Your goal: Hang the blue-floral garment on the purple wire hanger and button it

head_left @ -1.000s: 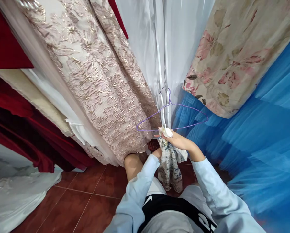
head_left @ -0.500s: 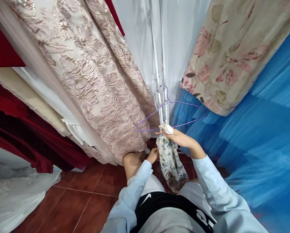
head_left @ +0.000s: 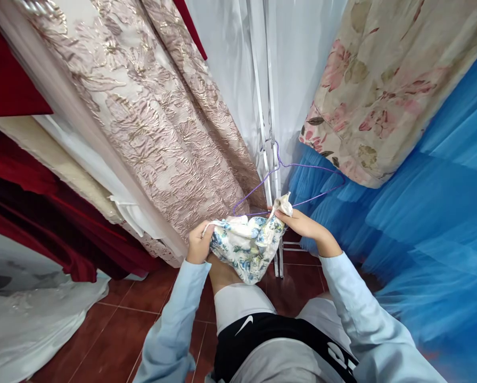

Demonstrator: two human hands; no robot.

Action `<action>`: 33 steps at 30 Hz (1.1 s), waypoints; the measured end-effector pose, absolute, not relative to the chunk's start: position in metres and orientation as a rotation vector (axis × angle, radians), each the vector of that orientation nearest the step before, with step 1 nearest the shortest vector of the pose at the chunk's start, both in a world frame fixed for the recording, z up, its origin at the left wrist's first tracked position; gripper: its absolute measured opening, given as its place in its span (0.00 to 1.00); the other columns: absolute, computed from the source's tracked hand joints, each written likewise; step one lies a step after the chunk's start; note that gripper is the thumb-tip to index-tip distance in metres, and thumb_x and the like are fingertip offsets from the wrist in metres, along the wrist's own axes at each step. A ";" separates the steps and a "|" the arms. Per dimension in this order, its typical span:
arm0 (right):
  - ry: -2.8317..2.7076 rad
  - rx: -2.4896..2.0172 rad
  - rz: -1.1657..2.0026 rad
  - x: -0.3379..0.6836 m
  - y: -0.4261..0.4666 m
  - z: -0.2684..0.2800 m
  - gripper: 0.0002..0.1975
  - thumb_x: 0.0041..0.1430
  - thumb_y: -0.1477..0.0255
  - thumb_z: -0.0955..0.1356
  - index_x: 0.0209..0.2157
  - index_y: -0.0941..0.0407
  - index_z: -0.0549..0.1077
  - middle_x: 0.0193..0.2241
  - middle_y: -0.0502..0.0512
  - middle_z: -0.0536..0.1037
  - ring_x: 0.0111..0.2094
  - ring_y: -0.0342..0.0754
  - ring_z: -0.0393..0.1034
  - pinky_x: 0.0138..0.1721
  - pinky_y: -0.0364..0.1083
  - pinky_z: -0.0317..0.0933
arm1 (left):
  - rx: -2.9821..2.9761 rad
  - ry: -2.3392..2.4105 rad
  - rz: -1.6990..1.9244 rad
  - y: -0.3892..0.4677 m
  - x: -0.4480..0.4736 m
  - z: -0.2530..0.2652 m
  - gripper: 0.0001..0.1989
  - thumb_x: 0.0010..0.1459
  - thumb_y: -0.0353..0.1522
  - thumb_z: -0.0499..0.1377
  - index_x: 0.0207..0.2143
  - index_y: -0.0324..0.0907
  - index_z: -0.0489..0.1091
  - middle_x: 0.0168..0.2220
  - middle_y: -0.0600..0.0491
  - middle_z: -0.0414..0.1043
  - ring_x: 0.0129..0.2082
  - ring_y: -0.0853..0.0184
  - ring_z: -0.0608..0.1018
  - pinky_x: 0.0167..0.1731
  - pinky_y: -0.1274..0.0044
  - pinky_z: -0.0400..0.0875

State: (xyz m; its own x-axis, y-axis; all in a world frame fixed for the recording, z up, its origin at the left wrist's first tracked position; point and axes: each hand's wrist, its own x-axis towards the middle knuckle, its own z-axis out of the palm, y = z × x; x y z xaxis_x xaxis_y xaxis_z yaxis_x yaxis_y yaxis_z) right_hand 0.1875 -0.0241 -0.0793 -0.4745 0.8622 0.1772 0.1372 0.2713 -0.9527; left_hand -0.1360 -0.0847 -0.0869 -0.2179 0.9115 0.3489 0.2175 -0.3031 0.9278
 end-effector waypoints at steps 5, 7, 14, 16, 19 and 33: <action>-1.862 -0.904 1.127 0.179 -0.023 -0.081 0.30 0.65 0.46 0.64 0.46 0.57 0.80 0.47 0.59 0.81 0.53 0.61 0.73 0.61 0.63 0.63 | 1.176 0.987 1.366 -0.111 -0.104 -0.084 0.26 0.36 0.49 0.75 0.30 0.39 0.79 0.28 0.48 0.75 0.29 0.63 0.74 0.32 0.74 0.70; -1.886 -0.896 1.096 0.175 -0.024 -0.081 0.30 0.65 0.46 0.63 0.48 0.57 0.79 0.49 0.60 0.81 0.54 0.61 0.72 0.62 0.62 0.61 | 1.243 0.891 1.231 -0.119 -0.090 -0.088 0.25 0.37 0.49 0.75 0.31 0.40 0.80 0.27 0.48 0.74 0.28 0.62 0.74 0.32 0.72 0.70; -1.855 -0.910 1.037 0.170 -0.026 -0.083 0.28 0.68 0.47 0.61 0.49 0.56 0.77 0.51 0.59 0.80 0.55 0.60 0.70 0.64 0.61 0.59 | 1.794 0.838 1.249 -0.119 -0.052 -0.090 0.15 0.40 0.39 0.75 0.15 0.44 0.74 0.33 0.45 0.76 0.38 0.55 0.77 0.44 0.66 0.72; -1.839 -0.911 1.048 0.170 -0.026 -0.083 0.27 0.68 0.48 0.61 0.45 0.56 0.77 0.48 0.58 0.80 0.53 0.60 0.72 0.63 0.61 0.60 | 1.830 0.819 1.389 -0.118 -0.044 -0.093 0.15 0.43 0.39 0.74 0.15 0.44 0.74 0.34 0.45 0.75 0.37 0.56 0.76 0.44 0.66 0.72; -1.804 -0.923 1.069 0.170 -0.025 -0.082 0.26 0.67 0.48 0.62 0.40 0.56 0.77 0.42 0.57 0.81 0.48 0.58 0.73 0.60 0.59 0.62 | 1.786 0.803 1.517 -0.113 -0.032 -0.097 0.19 0.49 0.40 0.71 0.14 0.42 0.71 0.36 0.45 0.73 0.34 0.60 0.75 0.39 0.68 0.72; -1.655 -1.008 1.037 0.170 -0.027 -0.081 0.28 0.62 0.46 0.64 0.35 0.59 0.76 0.34 0.56 0.80 0.39 0.56 0.73 0.47 0.54 0.67 | 1.919 1.153 1.663 -0.071 -0.001 -0.149 0.20 0.48 0.21 0.66 0.44 0.44 0.78 0.62 0.41 0.60 0.59 0.55 0.71 0.58 0.65 0.69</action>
State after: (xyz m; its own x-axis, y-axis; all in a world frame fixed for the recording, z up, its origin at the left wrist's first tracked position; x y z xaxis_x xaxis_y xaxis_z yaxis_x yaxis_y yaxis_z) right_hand 0.1701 -0.0275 -0.0807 -0.2529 0.9301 0.2664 0.1664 0.3130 -0.9351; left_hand -0.0013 -0.0712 -0.1491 -0.0206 0.7578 0.6522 0.3452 -0.6068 0.7160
